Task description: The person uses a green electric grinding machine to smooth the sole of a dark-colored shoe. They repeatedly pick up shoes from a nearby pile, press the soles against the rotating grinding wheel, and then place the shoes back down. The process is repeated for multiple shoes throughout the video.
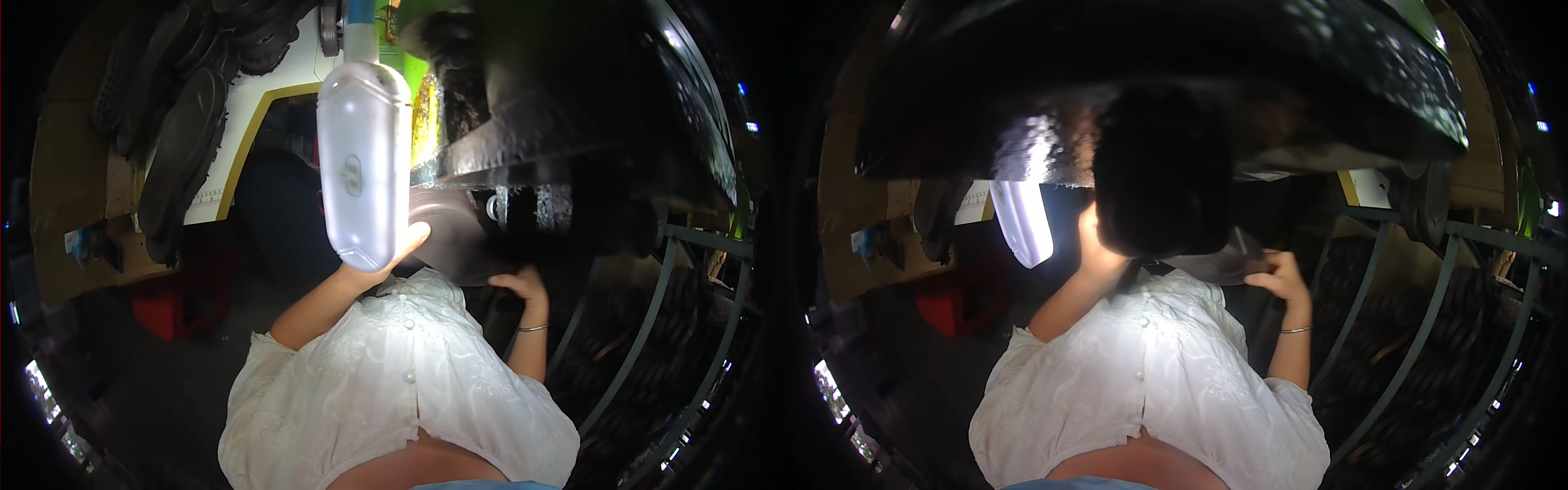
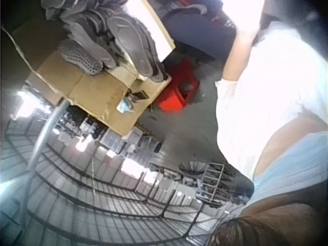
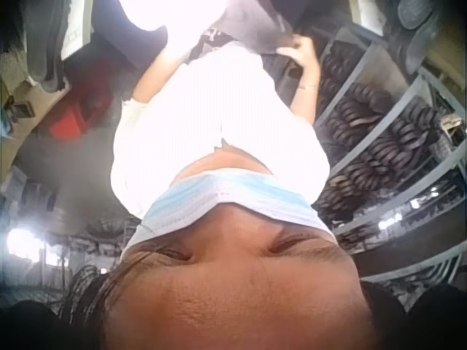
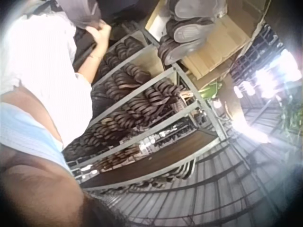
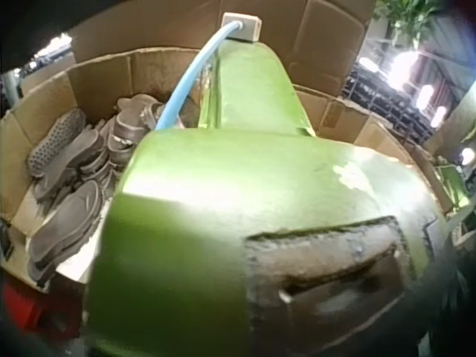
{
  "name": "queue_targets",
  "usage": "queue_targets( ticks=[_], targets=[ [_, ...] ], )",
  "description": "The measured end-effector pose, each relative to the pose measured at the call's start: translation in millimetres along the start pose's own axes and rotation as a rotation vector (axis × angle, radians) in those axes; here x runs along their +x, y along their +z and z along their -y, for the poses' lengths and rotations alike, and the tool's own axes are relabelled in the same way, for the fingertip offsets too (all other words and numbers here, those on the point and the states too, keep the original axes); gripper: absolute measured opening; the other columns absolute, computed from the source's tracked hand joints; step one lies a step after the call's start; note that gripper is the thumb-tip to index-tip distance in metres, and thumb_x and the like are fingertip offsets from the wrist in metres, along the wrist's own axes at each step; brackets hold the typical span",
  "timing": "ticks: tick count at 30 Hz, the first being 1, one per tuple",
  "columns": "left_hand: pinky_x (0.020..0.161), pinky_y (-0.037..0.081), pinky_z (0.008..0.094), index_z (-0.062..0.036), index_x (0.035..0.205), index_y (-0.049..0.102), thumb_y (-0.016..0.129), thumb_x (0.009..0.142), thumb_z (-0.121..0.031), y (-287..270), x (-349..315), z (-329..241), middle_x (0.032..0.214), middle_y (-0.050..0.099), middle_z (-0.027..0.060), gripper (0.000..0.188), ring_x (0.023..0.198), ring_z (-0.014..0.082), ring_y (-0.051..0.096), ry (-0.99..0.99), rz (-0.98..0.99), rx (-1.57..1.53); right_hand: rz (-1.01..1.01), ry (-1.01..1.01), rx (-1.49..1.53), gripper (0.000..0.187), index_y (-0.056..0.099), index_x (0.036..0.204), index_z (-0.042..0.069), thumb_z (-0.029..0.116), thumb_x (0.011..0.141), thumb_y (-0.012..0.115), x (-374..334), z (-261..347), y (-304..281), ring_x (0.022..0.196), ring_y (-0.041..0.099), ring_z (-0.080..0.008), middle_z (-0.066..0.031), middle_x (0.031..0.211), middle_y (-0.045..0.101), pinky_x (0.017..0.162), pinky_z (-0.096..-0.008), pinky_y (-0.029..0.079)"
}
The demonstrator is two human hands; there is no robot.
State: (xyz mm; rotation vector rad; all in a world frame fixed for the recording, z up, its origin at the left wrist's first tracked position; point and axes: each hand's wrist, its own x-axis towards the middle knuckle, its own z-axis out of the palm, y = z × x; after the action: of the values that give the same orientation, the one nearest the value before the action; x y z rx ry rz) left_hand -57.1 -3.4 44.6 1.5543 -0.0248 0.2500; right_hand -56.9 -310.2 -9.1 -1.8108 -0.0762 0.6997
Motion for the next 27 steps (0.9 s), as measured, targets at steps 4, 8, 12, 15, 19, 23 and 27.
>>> queue_targets(
  ticks=[4, 8, 12, 15, 19, 23, 27],
  targets=[
    [0.076, 0.043, 0.0269, 0.0008, 0.108, 0.05, 0.067, 0.077, -0.014, 2, -9, 2, 0.093, 0.056, 0.005, 0.038, 0.085, 0.0143, 0.053, -0.149, 0.105, -0.179, -0.399, -0.312, 0.442, 0.038, 0.058, 0.091, -0.006, 0.006, 0.055, 0.061, -13, 18, -46, 0.08, 0.058, -0.019, -0.0116, 0.087, 0.06, 0.076, -0.0277, 0.045],
    [0.082, 0.043, 0.0266, 0.0019, 0.111, 0.048, 0.067, 0.076, -0.016, 5, -8, -2, 0.098, 0.058, 0.0059, 0.043, 0.089, 0.0127, 0.055, -0.193, 0.151, -0.191, -0.585, -0.621, 0.612, 0.048, 0.048, 0.108, -0.004, 0.005, 0.062, 0.057, -1, 68, -59, 0.093, 0.057, -0.0259, -0.0165, 0.102, 0.057, 0.087, -0.0349, 0.044],
    [0.084, 0.041, 0.0275, 0.0016, 0.113, 0.047, 0.065, 0.078, -0.019, 3, -11, -3, 0.102, 0.056, 0.0061, 0.044, 0.092, 0.0128, 0.053, -0.209, 0.113, -0.229, -0.628, -0.642, 0.714, 0.044, 0.045, 0.112, -0.004, 0.012, 0.071, 0.054, 13, 87, -58, 0.097, 0.055, -0.0269, -0.0169, 0.106, 0.055, 0.087, -0.037, 0.043],
    [0.084, 0.04, 0.0279, 0.0014, 0.113, 0.047, 0.062, 0.08, -0.019, -3, -14, -9, 0.104, 0.055, 0.0066, 0.042, 0.094, 0.0132, 0.052, -0.217, 0.08, -0.21, -0.656, -0.638, 0.706, 0.045, 0.044, 0.114, -0.002, 0.014, 0.073, 0.053, 18, 88, -52, 0.097, 0.054, -0.0266, -0.0156, 0.105, 0.054, 0.087, -0.0374, 0.042],
    [0.063, 0.046, 0.0233, 0.0044, 0.096, 0.055, 0.061, 0.075, -0.004, -20, -16, -1, 0.083, 0.061, 0.0061, 0.023, 0.07, 0.0091, 0.057, -0.138, -0.009, -0.324, -0.651, -0.62, 0.669, 0.046, 0.043, 0.115, 0.0, 0.012, 0.072, 0.053, 24, 87, -31, 0.098, 0.052, -0.0267, -0.0155, 0.107, 0.053, 0.088, -0.038, 0.042],
    [0.073, 0.046, 0.0245, 0.0056, 0.103, 0.051, 0.061, 0.076, -0.006, -35, -21, 2, 0.09, 0.061, 0.0075, 0.031, 0.08, 0.0109, 0.058, -0.199, -0.079, -0.377, -0.596, -0.575, 0.629, 0.048, 0.042, 0.116, 0.001, 0.011, 0.07, 0.053, 33, 74, -20, 0.099, 0.052, -0.0266, -0.0153, 0.107, 0.052, 0.089, -0.0382, 0.041],
    [0.08, 0.044, 0.0267, 0.0057, 0.105, 0.05, 0.063, 0.078, -0.01, -47, -21, 1, 0.097, 0.059, 0.008, 0.034, 0.088, 0.0115, 0.056, -0.14, -0.09, -0.36, -0.459, -0.495, 0.796, 0.049, 0.041, 0.114, 0.001, 0.01, 0.068, 0.054, 36, 71, -7, 0.099, 0.052, -0.0264, -0.0148, 0.106, 0.052, 0.09, -0.0374, 0.041]
  ],
)
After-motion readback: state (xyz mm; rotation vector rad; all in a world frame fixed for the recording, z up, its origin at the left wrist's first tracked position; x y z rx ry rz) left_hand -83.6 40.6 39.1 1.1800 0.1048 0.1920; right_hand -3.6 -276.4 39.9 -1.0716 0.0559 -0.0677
